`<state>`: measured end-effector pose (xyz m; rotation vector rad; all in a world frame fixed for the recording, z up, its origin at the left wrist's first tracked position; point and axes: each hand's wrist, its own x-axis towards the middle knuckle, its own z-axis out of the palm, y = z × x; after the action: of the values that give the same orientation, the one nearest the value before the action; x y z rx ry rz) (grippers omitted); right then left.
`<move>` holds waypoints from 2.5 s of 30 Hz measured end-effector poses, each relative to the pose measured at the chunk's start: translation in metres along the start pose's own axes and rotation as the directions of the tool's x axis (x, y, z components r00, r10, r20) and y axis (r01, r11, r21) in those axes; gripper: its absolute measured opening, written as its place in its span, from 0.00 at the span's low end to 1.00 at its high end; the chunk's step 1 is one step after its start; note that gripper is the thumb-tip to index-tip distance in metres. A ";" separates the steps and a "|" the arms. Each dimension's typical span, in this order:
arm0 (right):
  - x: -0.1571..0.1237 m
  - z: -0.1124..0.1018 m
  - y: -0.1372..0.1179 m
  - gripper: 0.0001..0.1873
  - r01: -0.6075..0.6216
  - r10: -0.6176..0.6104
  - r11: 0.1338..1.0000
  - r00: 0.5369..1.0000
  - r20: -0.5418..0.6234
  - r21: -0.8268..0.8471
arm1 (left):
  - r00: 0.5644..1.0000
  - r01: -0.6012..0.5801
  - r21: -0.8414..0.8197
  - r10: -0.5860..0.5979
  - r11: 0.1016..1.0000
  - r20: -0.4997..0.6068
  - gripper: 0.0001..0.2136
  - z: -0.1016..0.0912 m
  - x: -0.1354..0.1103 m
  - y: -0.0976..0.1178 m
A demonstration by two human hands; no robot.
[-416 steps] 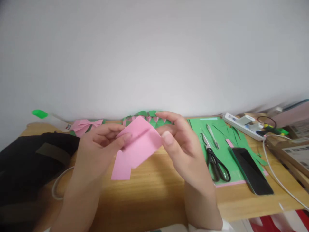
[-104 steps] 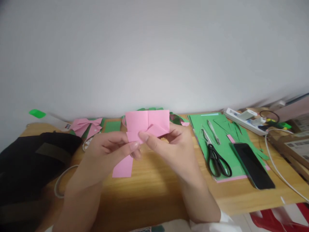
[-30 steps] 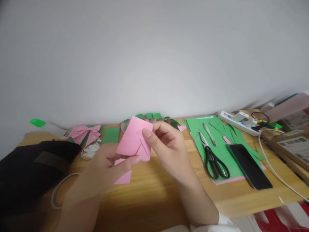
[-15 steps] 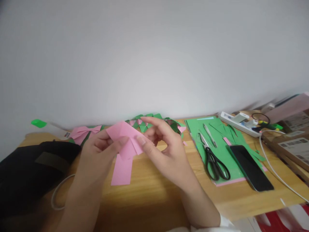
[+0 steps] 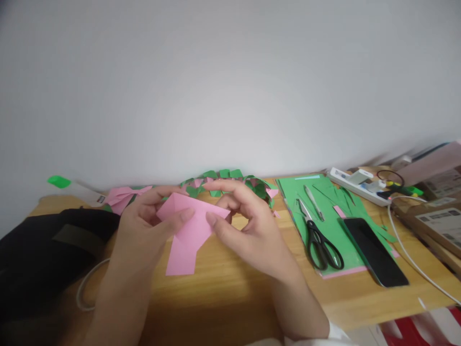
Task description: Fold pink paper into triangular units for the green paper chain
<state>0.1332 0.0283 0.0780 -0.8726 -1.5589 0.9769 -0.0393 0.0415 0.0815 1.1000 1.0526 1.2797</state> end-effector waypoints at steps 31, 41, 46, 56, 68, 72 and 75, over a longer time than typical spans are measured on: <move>0.005 -0.002 -0.001 0.22 0.351 -0.328 0.866 0.936 0.125 -0.357 | 0.986 -0.047 -0.234 0.083 0.971 0.145 0.12 0.001 -0.010 -0.002; 0.003 -0.008 0.002 0.16 0.352 -0.353 0.904 0.935 0.042 -0.244 | 0.942 -0.028 -0.178 0.085 0.984 0.323 0.14 -0.005 -0.011 -0.005; -0.001 0.000 -0.001 0.13 0.325 -0.369 0.904 0.922 -0.121 -0.280 | 0.921 0.041 -0.238 0.056 0.970 0.386 0.13 0.000 -0.011 -0.004; -0.005 0.016 0.005 0.11 0.198 -0.255 0.963 0.888 -0.383 -0.183 | 0.935 -0.009 -0.227 0.089 0.974 0.344 0.14 0.002 -0.015 -0.003; -0.004 0.018 0.008 0.11 0.206 -0.203 0.978 0.883 -0.423 -0.039 | 0.878 -0.478 0.157 0.464 0.864 0.120 0.10 0.015 -0.016 -0.006; -0.005 0.018 0.009 0.09 0.208 -0.175 0.978 0.888 -0.426 0.032 | 0.767 -0.642 0.199 0.619 0.741 0.167 0.13 0.011 -0.012 -0.005; -0.006 0.018 0.009 0.08 0.210 -0.164 0.975 0.898 -0.408 0.071 | 0.726 -0.687 0.184 0.649 0.703 0.229 0.14 0.007 -0.010 -0.005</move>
<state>0.1168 0.0236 0.0655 -0.7689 -1.1977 0.6874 -0.0321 0.0318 0.0774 1.8721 0.7224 1.6171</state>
